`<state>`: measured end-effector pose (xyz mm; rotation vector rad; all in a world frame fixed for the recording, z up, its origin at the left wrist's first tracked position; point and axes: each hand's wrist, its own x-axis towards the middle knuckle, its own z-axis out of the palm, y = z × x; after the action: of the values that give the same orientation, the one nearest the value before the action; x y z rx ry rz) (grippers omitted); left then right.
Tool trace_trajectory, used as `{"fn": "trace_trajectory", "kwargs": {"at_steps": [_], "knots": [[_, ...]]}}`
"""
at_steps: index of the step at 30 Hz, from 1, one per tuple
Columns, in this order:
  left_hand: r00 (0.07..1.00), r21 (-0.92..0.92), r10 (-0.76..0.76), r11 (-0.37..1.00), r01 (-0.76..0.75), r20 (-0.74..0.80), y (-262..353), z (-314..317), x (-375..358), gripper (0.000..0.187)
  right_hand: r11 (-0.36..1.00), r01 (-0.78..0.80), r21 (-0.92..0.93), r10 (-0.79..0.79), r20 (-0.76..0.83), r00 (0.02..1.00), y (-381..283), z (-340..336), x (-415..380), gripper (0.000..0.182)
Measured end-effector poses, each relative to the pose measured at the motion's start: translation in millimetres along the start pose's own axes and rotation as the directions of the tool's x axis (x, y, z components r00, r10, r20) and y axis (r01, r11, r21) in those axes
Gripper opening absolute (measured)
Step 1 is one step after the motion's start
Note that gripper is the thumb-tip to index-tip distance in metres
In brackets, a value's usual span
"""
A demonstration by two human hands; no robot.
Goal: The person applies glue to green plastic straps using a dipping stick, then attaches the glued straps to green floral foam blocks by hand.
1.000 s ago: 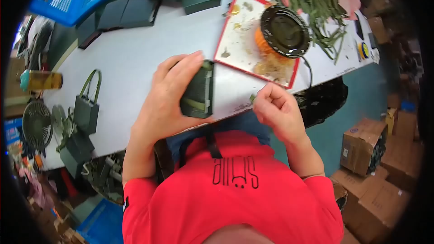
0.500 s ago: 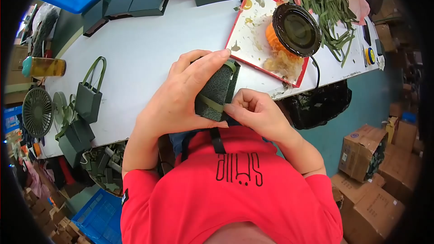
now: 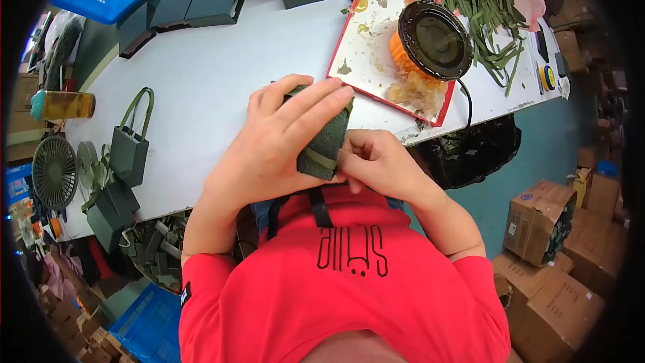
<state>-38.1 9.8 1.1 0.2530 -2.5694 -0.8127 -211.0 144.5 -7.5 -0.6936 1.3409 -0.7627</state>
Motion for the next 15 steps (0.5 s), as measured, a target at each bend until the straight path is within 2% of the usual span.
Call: {"fn": "trace_trajectory", "kwargs": {"at_steps": [3,4,7,10,11,13,14,15], "knots": [[0.994,-0.071,-0.073,0.995,0.067,-0.080,-4,0,-1,0.100,0.948,0.271,0.167,-0.238,-0.191,0.952,3,2,-6,0.021],[0.991,-0.076,-0.092,0.993,0.085,-0.095,-4,-1,-1,0.103,0.869,0.488,0.077,-0.440,-0.329,0.836,17,1,0,0.028],[0.985,-0.119,-0.120,0.987,0.105,-0.121,-2,-2,0,0.106,0.756,0.650,-0.076,-0.573,-0.556,0.602,27,-7,-5,0.023],[0.986,-0.120,-0.102,0.989,0.087,-0.129,-3,0,1,0.108,0.803,0.593,0.065,-0.484,-0.509,0.712,31,-5,-20,0.010],[0.985,-0.116,-0.109,0.989,0.093,-0.135,-3,0,1,0.108,0.815,0.580,-0.022,-0.526,-0.449,0.722,30,-3,-25,0.007],[0.981,-0.107,-0.123,0.988,0.108,-0.148,-3,0,0,0.108,0.809,0.554,-0.199,-0.588,-0.317,0.744,26,-2,-34,0.016],[0.980,-0.108,-0.115,0.989,0.098,-0.165,-3,0,0,0.108,0.861,0.501,-0.086,-0.507,-0.082,0.858,28,-13,-37,0.031],[0.978,-0.111,-0.105,0.990,0.086,-0.180,-3,1,1,0.108,0.913,0.407,0.018,-0.407,-0.002,0.914,28,-8,-35,0.039]]}}
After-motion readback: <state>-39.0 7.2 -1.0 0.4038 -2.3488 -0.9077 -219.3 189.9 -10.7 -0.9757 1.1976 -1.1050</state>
